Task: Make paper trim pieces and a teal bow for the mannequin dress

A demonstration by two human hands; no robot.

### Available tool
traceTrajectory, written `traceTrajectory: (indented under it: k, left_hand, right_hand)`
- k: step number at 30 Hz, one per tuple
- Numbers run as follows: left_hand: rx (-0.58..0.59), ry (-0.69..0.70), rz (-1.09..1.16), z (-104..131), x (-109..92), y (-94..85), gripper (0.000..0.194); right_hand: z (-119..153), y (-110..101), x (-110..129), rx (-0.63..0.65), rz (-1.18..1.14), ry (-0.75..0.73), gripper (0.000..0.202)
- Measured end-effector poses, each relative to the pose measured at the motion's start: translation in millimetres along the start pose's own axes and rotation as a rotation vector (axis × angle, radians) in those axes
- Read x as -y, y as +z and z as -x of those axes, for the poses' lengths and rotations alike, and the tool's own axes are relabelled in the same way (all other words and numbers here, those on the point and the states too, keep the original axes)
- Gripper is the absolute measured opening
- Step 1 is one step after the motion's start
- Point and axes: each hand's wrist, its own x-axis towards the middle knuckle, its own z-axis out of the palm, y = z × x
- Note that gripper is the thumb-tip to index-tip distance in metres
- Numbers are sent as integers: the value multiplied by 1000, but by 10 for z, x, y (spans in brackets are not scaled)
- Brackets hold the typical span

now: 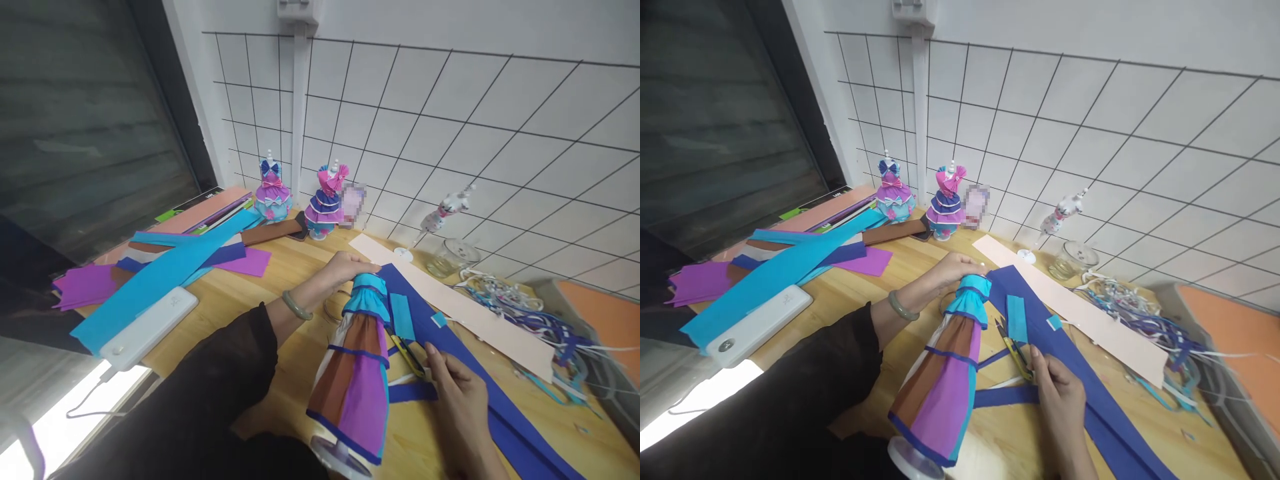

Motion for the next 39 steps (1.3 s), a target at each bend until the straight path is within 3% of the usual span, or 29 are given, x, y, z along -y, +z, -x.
traceTrajectory:
  k: [3, 10, 15, 23, 26, 29, 31, 35, 39]
  left_hand:
    - [47, 5, -5, -13, 41, -30, 29]
    - [-34, 147, -211, 46, -5, -27, 34]
    - [-1, 151, -159, 192, -177, 54, 35]
    - [93, 301, 63, 448, -514, 97, 25]
    - [88, 306, 144, 465, -552, 91, 22]
    - [69, 294, 193, 464, -561, 83, 21]
    - [59, 308, 187, 478, -576, 79, 19]
    - [29, 370, 54, 558, -639, 83, 18]
    - [-21, 459, -111, 649, -678, 105, 16]
  right_hand:
    - [9, 3, 14, -2, 11, 15, 38]
    - [54, 41, 178, -27, 4, -44, 41]
    - [91, 62, 265, -47, -44, -55, 43]
    - [46, 1, 308, 14, -96, -25, 44]
    - [-24, -73, 461, 107, -120, -50, 42]
    - [-118, -144, 729, 190, -198, -79, 25]
    - [-179, -169, 934, 225, -276, -125, 29]
    - [-258, -138, 1258, 228, -366, -260, 41]
    - [-278, -44, 1348, 231, -375, -301, 41]
